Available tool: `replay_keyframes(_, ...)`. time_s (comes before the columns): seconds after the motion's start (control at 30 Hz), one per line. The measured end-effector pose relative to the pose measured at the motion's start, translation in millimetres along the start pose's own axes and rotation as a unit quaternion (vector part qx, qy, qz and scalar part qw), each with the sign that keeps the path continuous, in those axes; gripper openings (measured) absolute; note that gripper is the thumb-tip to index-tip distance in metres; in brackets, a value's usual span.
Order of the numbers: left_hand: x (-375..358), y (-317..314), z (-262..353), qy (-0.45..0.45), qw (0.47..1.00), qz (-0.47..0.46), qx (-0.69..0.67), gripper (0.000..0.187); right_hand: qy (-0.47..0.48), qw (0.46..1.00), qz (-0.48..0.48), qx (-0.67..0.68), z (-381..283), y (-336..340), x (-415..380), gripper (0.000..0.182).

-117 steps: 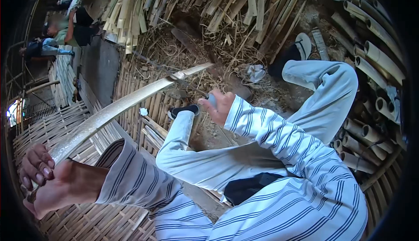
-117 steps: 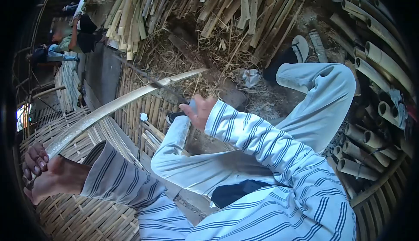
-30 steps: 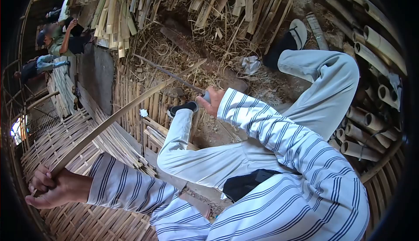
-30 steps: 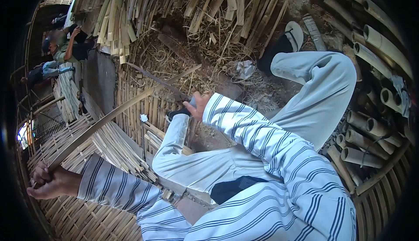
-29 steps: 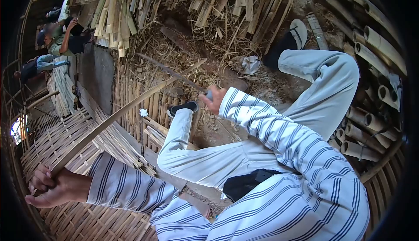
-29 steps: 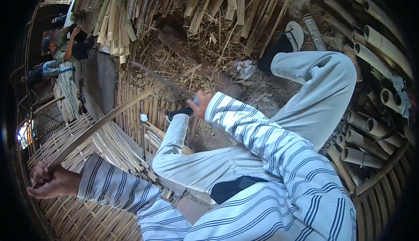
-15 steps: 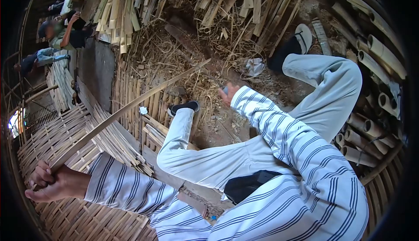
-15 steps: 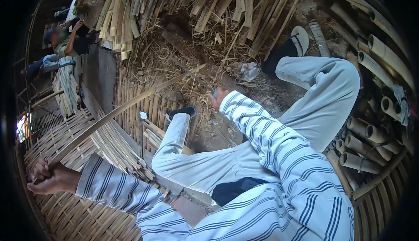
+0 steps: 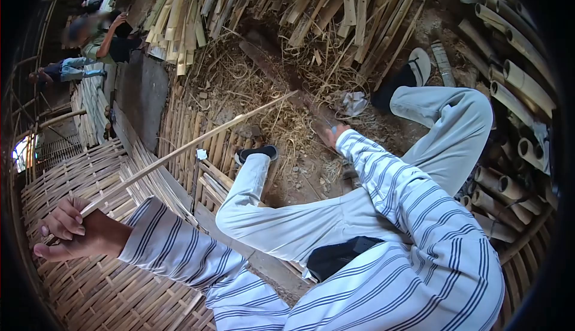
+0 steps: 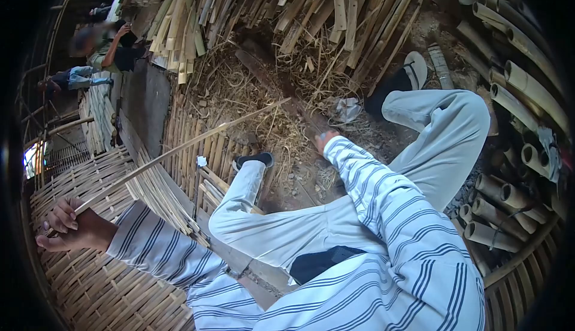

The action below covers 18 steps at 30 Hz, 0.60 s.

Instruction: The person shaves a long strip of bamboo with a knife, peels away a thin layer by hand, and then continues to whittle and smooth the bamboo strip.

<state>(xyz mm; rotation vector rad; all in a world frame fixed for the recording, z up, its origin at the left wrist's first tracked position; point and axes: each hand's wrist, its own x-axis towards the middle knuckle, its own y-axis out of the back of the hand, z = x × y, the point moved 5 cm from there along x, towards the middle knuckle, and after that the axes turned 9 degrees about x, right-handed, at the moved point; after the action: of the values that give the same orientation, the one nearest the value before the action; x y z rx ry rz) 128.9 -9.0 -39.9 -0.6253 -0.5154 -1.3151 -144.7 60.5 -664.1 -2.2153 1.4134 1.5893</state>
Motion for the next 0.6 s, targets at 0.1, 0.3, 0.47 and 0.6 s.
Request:
replay_keyframes(0.1, -1, -5, -1, 0.008, 0.998, -0.055, -0.035, 0.035, -0.008, 0.999, -0.011, 0.033, -13, 18, -31, 0.069)
replay_keyframes(0.3, 1, -10, 0, -0.033, 0.998, 0.009, 0.061, 0.038, -0.022, 0.999, 0.035, 0.020, -8, 3, -14, 0.065)
replay_keyframes(0.47, -12, -36, 1, -0.085, 0.919, 0.213, 0.321, 0.037, 0.013, 0.998, 0.023, 0.054, -22, 25, -21, 0.068)
replay_keyframes(0.6, -10, -47, 4, -0.017, 0.873, 0.279, 0.398, 0.035, 0.065, 0.984, 0.061, 0.154, -75, 58, -68, 0.064)
